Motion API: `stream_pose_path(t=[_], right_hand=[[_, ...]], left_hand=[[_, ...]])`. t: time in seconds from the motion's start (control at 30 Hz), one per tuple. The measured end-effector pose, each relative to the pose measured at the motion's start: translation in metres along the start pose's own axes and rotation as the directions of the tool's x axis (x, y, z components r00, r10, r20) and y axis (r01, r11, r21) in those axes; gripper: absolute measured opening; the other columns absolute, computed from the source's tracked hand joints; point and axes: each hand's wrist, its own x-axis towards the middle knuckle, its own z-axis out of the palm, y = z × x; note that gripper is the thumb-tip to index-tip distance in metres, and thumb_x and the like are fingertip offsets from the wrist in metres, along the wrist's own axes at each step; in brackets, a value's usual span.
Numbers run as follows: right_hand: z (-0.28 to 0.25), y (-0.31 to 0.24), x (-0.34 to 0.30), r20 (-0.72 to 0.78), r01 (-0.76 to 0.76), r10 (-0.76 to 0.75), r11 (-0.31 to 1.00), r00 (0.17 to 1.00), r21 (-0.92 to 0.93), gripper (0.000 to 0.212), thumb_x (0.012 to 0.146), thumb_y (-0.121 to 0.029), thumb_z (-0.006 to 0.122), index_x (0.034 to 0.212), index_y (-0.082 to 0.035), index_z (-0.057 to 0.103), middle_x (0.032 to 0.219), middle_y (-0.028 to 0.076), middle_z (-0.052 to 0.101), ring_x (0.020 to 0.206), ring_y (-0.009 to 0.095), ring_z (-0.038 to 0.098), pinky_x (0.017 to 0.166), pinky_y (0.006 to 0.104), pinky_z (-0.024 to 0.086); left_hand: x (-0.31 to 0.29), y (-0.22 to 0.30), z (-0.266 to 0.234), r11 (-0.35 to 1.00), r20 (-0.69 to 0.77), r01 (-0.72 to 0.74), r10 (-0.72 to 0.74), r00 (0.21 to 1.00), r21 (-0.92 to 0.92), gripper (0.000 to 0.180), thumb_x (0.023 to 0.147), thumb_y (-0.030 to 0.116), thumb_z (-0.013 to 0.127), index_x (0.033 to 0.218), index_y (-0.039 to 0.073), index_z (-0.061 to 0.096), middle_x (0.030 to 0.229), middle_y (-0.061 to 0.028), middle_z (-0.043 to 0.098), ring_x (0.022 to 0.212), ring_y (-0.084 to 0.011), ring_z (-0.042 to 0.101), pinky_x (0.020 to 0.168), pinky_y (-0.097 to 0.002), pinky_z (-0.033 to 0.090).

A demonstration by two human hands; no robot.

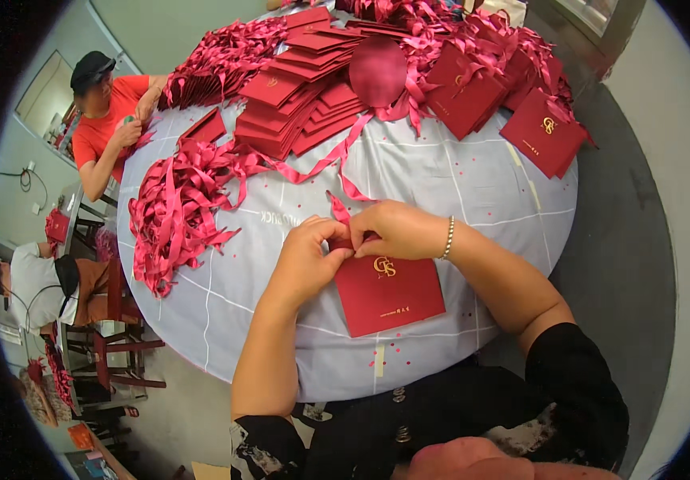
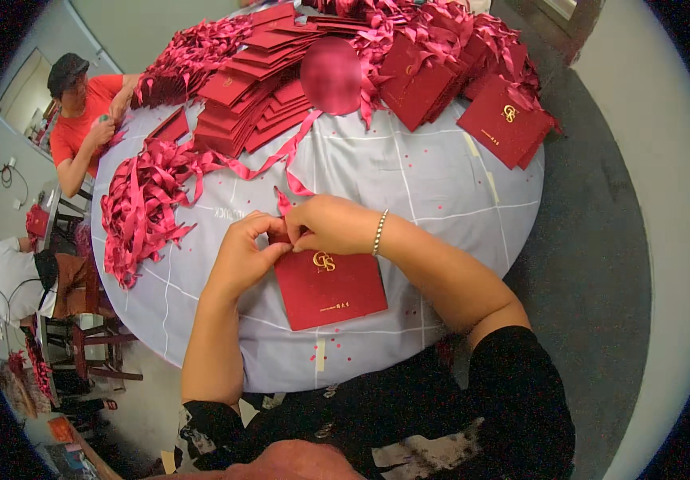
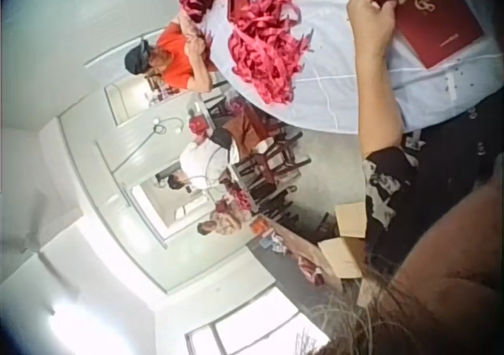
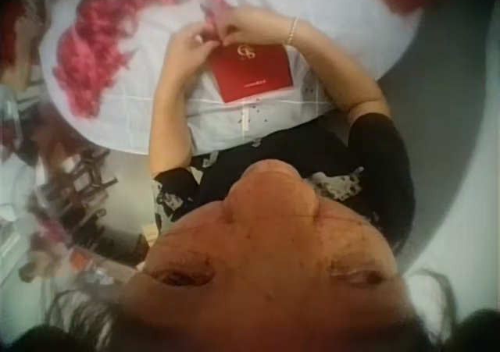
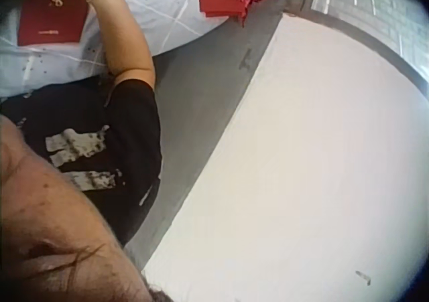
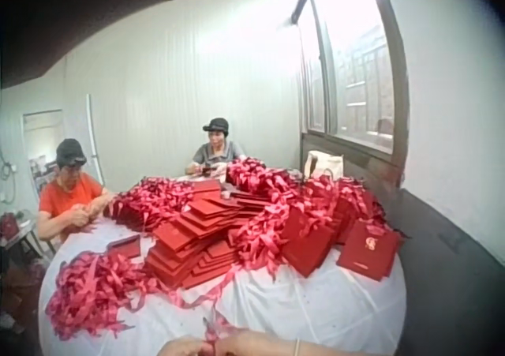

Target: The person attaches ribbons to red gift bags by threading the ribbon strips through the bag slots and folding the bags by hand.

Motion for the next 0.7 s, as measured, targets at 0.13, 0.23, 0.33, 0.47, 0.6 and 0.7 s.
stream_pose_path(t=[0.13, 0.23, 0.33, 0.47, 0.6, 0.7], right_hand=[[0.006, -0.002, -0.003, -0.128, 0.087, -0.1, 0.991, 0.987, -0.101, 0.012, 0.081, -0.009, 0.072, 0.087, -0.003, 0.064, 0.083, 0.015, 0.067, 0.078, 0.031, 0.065, 0.07, 0.0371, 0.051], [0.009, -0.009, -0.003, -0.146, -0.045, 0.034, 0.996, 0.989, -0.072, 0.012, 0.081, -0.007, 0.073, 0.087, -0.004, 0.063, 0.086, 0.014, 0.067, 0.079, 0.029, 0.066, 0.069, 0.0372, 0.05], [0.009, 0.0, -0.003, -0.167, -0.015, 0.018, 1.0, 0.986, 0.018, 0.012, 0.084, -0.006, 0.071, 0.09, -0.004, 0.061, 0.086, 0.008, 0.068, 0.076, 0.021, 0.067, 0.069, 0.0336, 0.051], [-0.001, 0.026, 0.002, 0.019, -0.142, 0.19, 0.663, 0.982, 0.735, 0.009, 0.091, -0.006, 0.068, 0.091, -0.005, 0.059, 0.085, 0.002, 0.067, 0.073, 0.006, 0.062, 0.064, 0.0203, 0.05], [-0.007, 0.025, 0.003, 0.02, -0.249, 0.299, 0.754, 0.954, 0.607, 0.007, 0.091, -0.006, 0.069, 0.09, -0.005, 0.062, 0.079, -0.001, 0.067, 0.068, 0.004, 0.062, 0.056, 0.0169, 0.046], [-0.02, 0.021, 0.002, 0.106, -0.307, 0.308, 0.736, 0.946, 0.603, 0.009, 0.087, 0.0, 0.069, 0.09, -0.002, 0.061, 0.083, 0.003, 0.07, 0.072, 0.007, 0.065, 0.061, 0.0177, 0.051]], left_hand=[[-0.001, 0.006, -0.003, 0.999, -0.01, -0.02, 0.02, 1.0, -0.042, 0.026, 0.069, -0.007, 0.072, 0.094, 0.001, 0.07, 0.09, -0.0077, 0.067, 0.091, -0.0202, 0.062, 0.087, -0.0317, 0.047], [-0.006, 0.005, -0.003, 0.999, -0.023, 0.022, -0.023, 0.999, -0.042, 0.03, 0.068, -0.007, 0.073, 0.096, 0.002, 0.07, 0.092, -0.0076, 0.066, 0.092, -0.0204, 0.062, 0.088, -0.0316, 0.047], [-0.005, 0.004, 0.001, 0.999, -0.058, -0.045, 0.044, 0.997, -0.008, 0.036, 0.067, -0.006, 0.074, 0.102, 0.003, 0.068, 0.091, -0.0082, 0.066, 0.092, -0.0238, 0.062, 0.085, -0.0338, 0.049], [-0.005, 0.009, 0.003, 0.978, -0.123, -0.168, 0.183, 0.975, 0.125, 0.055, 0.067, -0.003, 0.076, 0.119, 0.007, 0.059, 0.091, -0.007, 0.067, 0.095, -0.0294, 0.059, 0.089, -0.0392, 0.046], [-0.001, 0.02, 0.008, 0.953, -0.13, -0.234, 0.261, 0.956, 0.192, 0.055, 0.068, -0.006, 0.076, 0.119, 0.009, 0.061, 0.088, -0.0076, 0.065, 0.092, -0.0268, 0.061, 0.086, -0.0364, 0.047], [-0.001, 0.022, 0.013, 0.922, -0.112, -0.301, 0.335, 0.935, 0.242, 0.054, 0.068, -0.006, 0.076, 0.118, 0.01, 0.062, 0.087, -0.0071, 0.065, 0.091, -0.0269, 0.06, 0.085, -0.0371, 0.046]])
